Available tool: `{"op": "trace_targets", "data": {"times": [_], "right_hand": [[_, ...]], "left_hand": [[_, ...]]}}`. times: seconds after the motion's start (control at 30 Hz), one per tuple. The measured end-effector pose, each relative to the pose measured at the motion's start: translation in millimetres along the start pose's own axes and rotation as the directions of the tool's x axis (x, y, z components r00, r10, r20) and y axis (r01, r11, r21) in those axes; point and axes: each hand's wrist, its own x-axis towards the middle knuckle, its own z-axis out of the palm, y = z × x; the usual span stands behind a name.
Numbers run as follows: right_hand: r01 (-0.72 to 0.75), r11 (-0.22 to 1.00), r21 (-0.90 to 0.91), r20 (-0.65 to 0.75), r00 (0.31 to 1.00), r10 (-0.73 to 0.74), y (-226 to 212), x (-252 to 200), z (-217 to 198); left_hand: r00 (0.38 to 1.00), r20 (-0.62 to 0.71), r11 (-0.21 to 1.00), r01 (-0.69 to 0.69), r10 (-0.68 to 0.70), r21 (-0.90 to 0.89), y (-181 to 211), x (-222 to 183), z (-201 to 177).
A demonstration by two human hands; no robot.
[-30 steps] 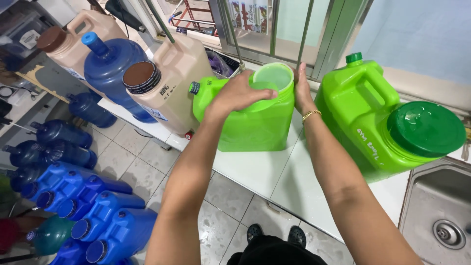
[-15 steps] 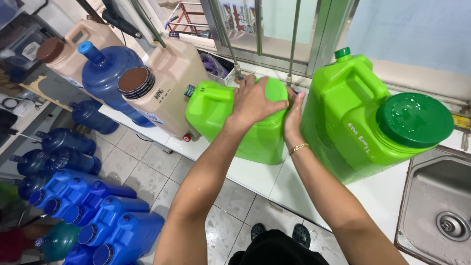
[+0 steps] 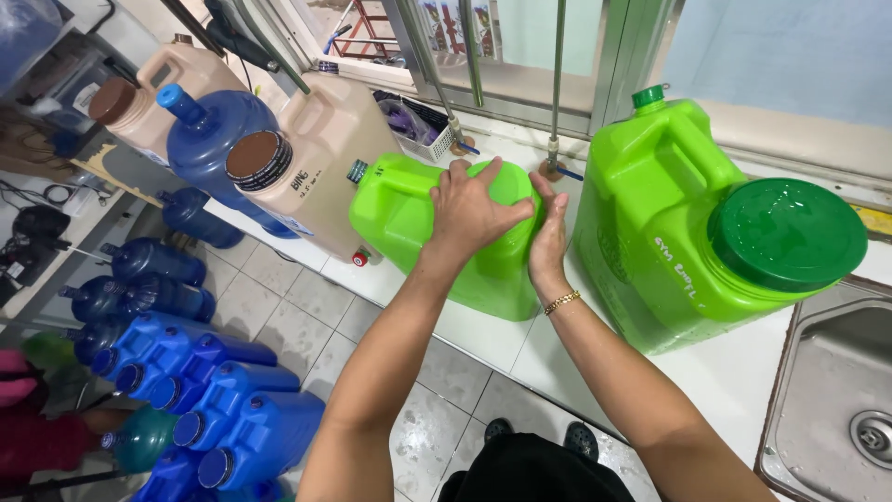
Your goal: Cleaning the openings and exteriors of large plastic water jugs in a sink
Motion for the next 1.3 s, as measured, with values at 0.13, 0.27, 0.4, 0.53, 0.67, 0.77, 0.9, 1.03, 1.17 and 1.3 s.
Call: {"op": "trace_targets", "data": {"times": [0.13,0.27,0.4,0.53,0.67,0.77,0.9,1.03,1.17,1.3], "right_hand": [[0.021,1.000,0.018,0.013,1.000,-0.021,9.1,1.2,-3.4],[0.035,0.999,-0.018,0.014,0.999,-0.034,6.8,-0.2,-4.6],[0.060,0.998,-0.025,0.023,0.998,-0.060,39.3,15.3,-11.7],[0.079,0.997,-0.025,0.060,0.995,-0.077,19.6,8.0,-10.8],[0.120,0.992,-0.035,0.084,0.990,-0.117,28.3,13.9,-17.1],[0.126,0.991,-0.051,0.124,0.985,-0.119,38.0,21.6,-25.1],[-0.032,0.995,0.094,0.236,0.972,0.009,94.6,68.5,-37.1],[-0.282,0.926,-0.250,0.171,0.929,0.329,67.3,64.8,-38.0],[-0.158,0.979,0.130,0.102,0.984,0.145,145.9,54.1,-50.6],[0.064,0.995,0.082,0.102,0.992,-0.073,112.1,-11.4,-36.7]], "left_hand": [[0.999,-0.053,0.999,0.008,-0.006,0.037,10.2,-8.9,-0.2],[0.994,-0.100,0.991,0.050,-0.038,0.124,29.5,-16.0,-0.2],[0.982,-0.116,0.987,0.153,-0.146,0.051,27.3,-13.8,3.4],[0.967,-0.128,0.975,0.216,-0.220,-0.047,25.8,-19.2,10.6],[0.934,-0.302,0.981,0.171,-0.190,-0.086,29.8,-30.4,10.8],[0.801,-0.554,0.947,0.045,-0.225,-0.319,-11.5,-45.9,27.2],[0.584,-0.179,0.359,0.208,-0.792,-0.910,-89.1,-60.2,49.3],[0.621,-0.175,0.397,0.238,-0.764,-0.886,-94.3,-42.5,53.9],[0.697,-0.066,0.417,0.348,-0.714,-0.840,-115.7,-33.1,39.4],[0.791,0.186,0.271,0.405,-0.583,-0.873,-147.9,1.2,7.2]]}}
